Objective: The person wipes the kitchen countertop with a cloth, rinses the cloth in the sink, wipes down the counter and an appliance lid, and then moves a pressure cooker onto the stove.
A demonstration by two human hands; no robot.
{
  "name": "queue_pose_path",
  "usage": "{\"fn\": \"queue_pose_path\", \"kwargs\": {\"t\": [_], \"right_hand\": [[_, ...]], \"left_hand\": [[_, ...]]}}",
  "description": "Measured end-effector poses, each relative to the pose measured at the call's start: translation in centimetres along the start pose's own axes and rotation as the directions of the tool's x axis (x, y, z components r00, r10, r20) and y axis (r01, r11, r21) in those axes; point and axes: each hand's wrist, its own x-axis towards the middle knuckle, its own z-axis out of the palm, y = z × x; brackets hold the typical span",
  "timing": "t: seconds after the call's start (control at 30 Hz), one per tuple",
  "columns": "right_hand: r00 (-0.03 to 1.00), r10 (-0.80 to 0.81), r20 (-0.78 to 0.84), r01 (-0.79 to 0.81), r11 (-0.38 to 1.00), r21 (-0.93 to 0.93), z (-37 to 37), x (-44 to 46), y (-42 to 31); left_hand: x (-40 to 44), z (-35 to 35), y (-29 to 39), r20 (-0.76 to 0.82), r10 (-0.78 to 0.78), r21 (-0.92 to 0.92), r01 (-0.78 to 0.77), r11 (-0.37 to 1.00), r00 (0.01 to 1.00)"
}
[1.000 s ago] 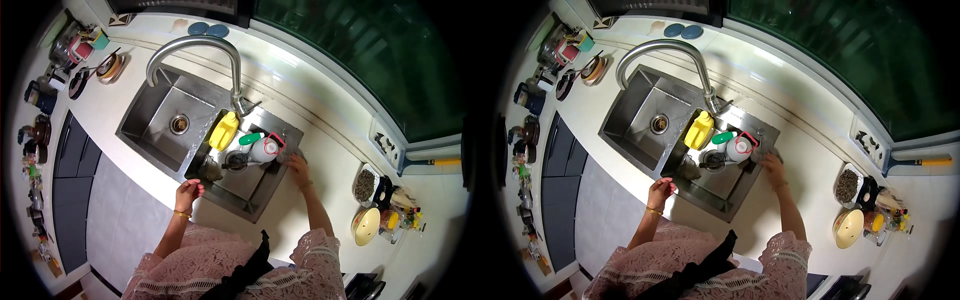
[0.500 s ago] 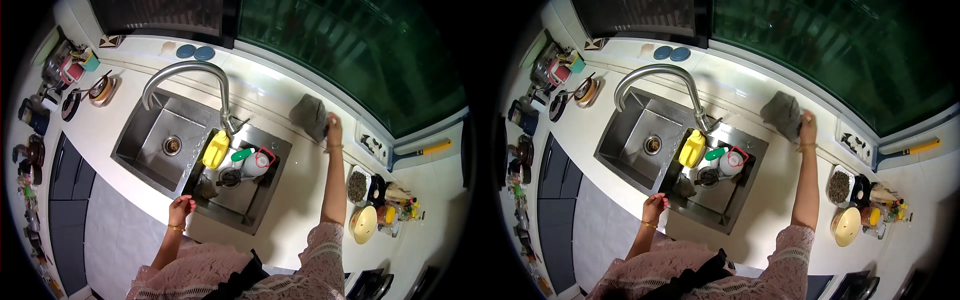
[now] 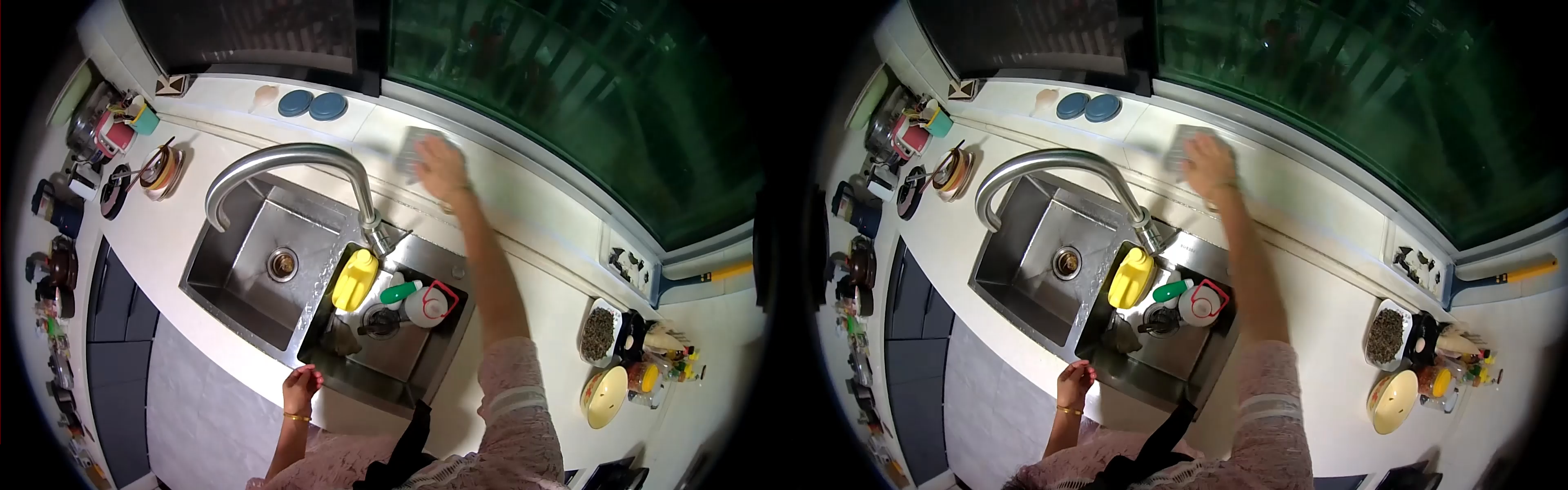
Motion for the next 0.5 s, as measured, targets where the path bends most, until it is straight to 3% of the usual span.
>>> {"fn": "queue_pose_path", "kwargs": {"t": [0.13, 0.23, 0.37, 0.4, 0.5], "right_hand": [[0.992, -0.048, 0.119, 0.027, 0.984, 0.177, 1.2, 4.2, -5.5], [0.992, -0.114, 0.048, 0.102, 0.973, 0.210, 1.2, 3.4, -5.1], [0.986, -0.076, -0.147, 0.102, 0.979, 0.179, -1.8, -2.8, 1.6], [0.979, -0.030, -0.204, 0.080, 0.967, 0.241, -3.4, -5.1, 3.4], [0.954, 0.139, -0.265, -0.137, 0.990, 0.027, -8.2, -14.6, 8.5]], "left_hand": [[-0.3, -0.7, 0.9, -0.051, 0.047, 0.019, -0.046, 0.999, 0.998], [-0.5, -1.1, 1.5, -0.109, 0.064, 0.011, -0.063, 0.998, 0.992], [-0.2, -0.2, 1.1, -0.078, 0.053, 0.014, -0.053, 0.999, 0.995], [-0.2, 0.4, 0.9, -0.047, 0.040, 0.020, -0.039, 0.999, 0.998], [0.0, 0.9, -0.1, 0.036, -0.004, 0.022, 0.003, 1.000, 0.999]]}}
